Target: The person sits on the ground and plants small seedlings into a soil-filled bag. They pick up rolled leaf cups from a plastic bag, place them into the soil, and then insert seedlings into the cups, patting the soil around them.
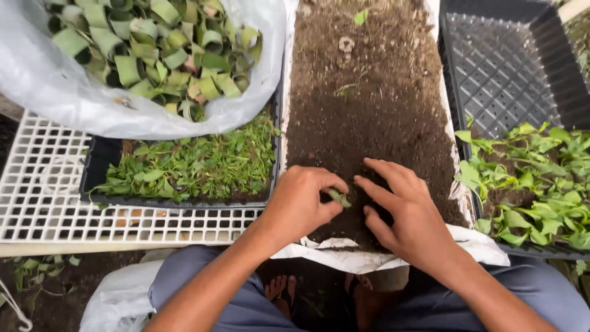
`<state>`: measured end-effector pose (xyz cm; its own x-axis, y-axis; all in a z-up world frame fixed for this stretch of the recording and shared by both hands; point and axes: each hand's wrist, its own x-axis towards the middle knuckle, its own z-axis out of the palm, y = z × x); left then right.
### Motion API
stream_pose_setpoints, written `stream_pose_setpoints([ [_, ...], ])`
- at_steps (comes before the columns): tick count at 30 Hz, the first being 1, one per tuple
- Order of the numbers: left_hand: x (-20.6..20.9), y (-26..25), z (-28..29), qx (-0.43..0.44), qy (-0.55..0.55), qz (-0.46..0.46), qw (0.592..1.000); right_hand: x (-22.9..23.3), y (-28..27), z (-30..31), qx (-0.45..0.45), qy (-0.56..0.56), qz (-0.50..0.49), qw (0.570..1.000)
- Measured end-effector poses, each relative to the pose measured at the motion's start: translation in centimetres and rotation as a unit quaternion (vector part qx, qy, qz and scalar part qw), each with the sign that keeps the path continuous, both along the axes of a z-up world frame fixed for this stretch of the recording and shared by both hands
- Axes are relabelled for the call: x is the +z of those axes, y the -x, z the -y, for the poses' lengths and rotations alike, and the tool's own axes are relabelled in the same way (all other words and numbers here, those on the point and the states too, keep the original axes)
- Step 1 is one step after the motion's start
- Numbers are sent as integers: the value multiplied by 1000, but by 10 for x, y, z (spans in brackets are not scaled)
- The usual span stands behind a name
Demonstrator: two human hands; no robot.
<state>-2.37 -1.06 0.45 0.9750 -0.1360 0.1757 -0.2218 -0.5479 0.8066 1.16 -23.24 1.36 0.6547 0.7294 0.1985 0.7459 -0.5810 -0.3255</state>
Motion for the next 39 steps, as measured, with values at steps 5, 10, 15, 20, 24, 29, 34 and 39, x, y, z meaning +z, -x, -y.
stream_pose_setpoints([
  [5,6,1,-4,-12,27,-11,1000,21,-28,-13,21,89,-40,995],
  [10,13,2,-12,-25,69,-49,996,27,-37,-30,49,190,-66,978],
  [15,10,0,-22,13,110,-22,994,29,-40,-35,58,218,-81,971],
  [20,8,-2,-32,59,111,-18,992,10,-42,-28,113,124,-16,986],
  [24,1,-9,-36,128,98,-35,986,8,-39,-29,154,93,26,983],
  [29,-5,-17,-34,147,98,-72,982,2,-36,-26,160,60,18,985],
  [34,-16,-17,-33,180,134,-54,973,37,-43,-13,152,-7,-59,987],
  [39,-21,-19,-31,230,155,-89,957,73,-93,22,14,-20,-188,982],
])
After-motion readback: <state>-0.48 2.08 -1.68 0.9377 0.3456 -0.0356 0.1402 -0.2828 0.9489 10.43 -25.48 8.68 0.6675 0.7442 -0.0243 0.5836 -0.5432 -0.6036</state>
